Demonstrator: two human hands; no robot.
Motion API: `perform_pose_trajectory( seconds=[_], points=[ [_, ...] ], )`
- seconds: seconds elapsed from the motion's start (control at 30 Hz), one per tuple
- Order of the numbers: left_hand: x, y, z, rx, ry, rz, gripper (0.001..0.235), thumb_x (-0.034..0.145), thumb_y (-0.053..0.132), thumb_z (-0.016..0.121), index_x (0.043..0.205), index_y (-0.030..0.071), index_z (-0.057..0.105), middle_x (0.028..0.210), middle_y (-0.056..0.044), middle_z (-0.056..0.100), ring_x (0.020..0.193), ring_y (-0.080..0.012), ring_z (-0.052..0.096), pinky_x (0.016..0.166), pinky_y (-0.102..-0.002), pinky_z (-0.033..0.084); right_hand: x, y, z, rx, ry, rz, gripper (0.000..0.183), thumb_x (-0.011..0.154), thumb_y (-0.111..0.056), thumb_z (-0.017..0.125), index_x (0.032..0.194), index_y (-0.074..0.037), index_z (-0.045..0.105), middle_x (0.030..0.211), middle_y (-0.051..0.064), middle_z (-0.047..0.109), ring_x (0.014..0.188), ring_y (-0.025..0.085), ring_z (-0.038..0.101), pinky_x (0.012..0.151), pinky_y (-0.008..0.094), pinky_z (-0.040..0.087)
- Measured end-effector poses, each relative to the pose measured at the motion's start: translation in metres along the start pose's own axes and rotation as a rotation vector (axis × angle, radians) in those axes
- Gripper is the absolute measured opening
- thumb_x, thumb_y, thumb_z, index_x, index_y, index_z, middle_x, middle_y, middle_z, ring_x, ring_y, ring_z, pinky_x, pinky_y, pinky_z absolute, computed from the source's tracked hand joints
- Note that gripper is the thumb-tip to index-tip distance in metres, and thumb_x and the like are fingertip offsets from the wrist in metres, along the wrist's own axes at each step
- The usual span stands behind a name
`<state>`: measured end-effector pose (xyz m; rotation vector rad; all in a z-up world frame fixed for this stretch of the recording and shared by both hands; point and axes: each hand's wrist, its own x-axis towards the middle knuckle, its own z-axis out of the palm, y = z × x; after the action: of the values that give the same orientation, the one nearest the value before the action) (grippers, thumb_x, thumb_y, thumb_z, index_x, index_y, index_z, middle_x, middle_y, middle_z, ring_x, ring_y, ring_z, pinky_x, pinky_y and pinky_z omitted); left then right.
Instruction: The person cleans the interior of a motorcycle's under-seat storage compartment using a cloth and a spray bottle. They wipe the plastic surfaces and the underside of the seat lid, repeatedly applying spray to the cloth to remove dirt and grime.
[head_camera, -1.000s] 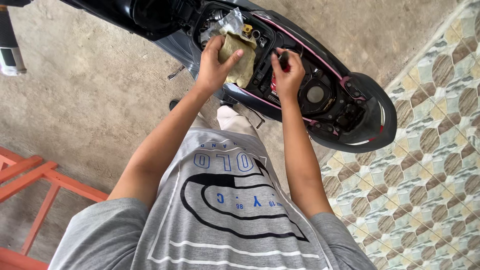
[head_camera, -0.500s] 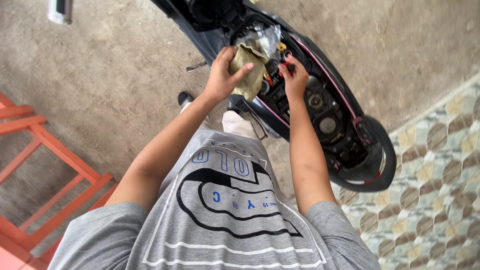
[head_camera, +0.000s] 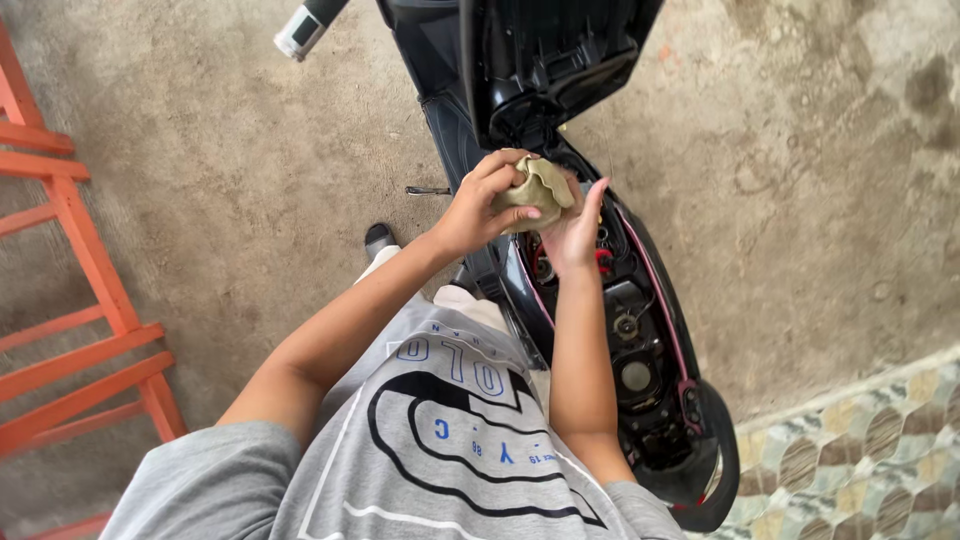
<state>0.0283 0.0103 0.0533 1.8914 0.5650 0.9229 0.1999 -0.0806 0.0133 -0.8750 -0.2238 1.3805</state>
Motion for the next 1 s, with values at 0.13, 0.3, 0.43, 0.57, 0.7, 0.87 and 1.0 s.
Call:
perform_pose_trajectory(
  seconds=[0.13,0.3,0.43,0.57,0.7,0.87,1.0],
  points=[
    [-0.001,0.004,-0.021,0.129,-0.081,0.079,0.044,0.080,0.023,0.090,0.106,0.005,0.060,0.142,-0.016,0.057,0.128,-0.0383,0.059,0.106,-0.043,0.050,0.014,-0.016,0.008,-0.347,-0.318,0.066,0.069,0.095,-0.049,0.066,0.150,-0.011,0.046,0.136,0.006,0.057,0.125,0.020,0.059,0.096,0.037,0.055],
    [-0.001,0.007,-0.027,-0.011,-0.004,-0.111,0.049,0.077,0.023,0.087,0.109,0.005,0.054,0.138,-0.017,0.051,0.123,-0.0349,0.060,0.101,-0.040,0.055,0.015,0.009,0.004,-0.337,-0.196,0.059,0.051,0.098,-0.022,0.081,0.139,-0.005,0.055,0.133,0.013,0.058,0.120,0.021,0.060,0.098,0.035,0.056],
    [0.013,0.009,-0.033,0.202,0.030,-0.007,0.044,0.079,0.019,0.086,0.113,0.006,0.061,0.127,-0.016,0.059,0.120,-0.0360,0.061,0.102,-0.043,0.050,0.026,-0.014,0.029,-0.926,-0.052,-0.585,0.048,0.098,-0.018,0.078,0.140,-0.008,0.055,0.136,0.010,0.058,0.122,0.022,0.064,0.101,0.035,0.062],
    [0.031,0.002,-0.036,0.325,0.273,-0.132,0.031,0.100,0.014,0.076,0.127,0.007,0.062,0.128,-0.015,0.064,0.125,-0.0338,0.062,0.108,-0.041,0.050,0.077,-0.053,0.078,-1.053,-0.165,-1.123,0.062,0.101,-0.011,0.079,0.151,-0.011,0.041,0.144,0.011,0.054,0.135,0.028,0.059,0.111,0.039,0.057],
    [0.058,-0.019,-0.021,0.380,0.546,-0.199,0.042,0.104,0.008,0.067,0.143,0.003,0.053,0.135,-0.019,0.061,0.126,-0.0371,0.062,0.108,-0.042,0.051,0.143,-0.041,0.114,-1.494,-0.139,-1.293,0.054,0.099,-0.011,0.075,0.147,-0.008,0.050,0.142,0.014,0.053,0.127,0.036,0.056,0.111,0.043,0.051],
    [0.066,-0.032,-0.009,0.382,0.607,-0.255,0.050,0.102,0.000,0.057,0.151,0.009,0.052,0.140,-0.017,0.063,0.121,-0.0344,0.068,0.102,-0.039,0.057,0.126,-0.007,0.093,-1.822,-0.112,-1.122,0.041,0.096,-0.014,0.079,0.134,-0.007,0.067,0.120,0.006,0.062,0.109,0.029,0.062,0.101,0.050,0.050],
    [0.068,-0.032,-0.002,0.384,0.637,-0.246,0.043,0.105,0.003,0.062,0.147,0.012,0.056,0.132,-0.013,0.067,0.113,-0.0300,0.072,0.096,-0.035,0.059,0.103,-0.019,0.082,-1.742,-0.203,-0.789,0.038,0.086,-0.012,0.082,0.122,-0.006,0.069,0.120,0.009,0.064,0.110,0.033,0.066,0.097,0.044,0.056]
  ],
)
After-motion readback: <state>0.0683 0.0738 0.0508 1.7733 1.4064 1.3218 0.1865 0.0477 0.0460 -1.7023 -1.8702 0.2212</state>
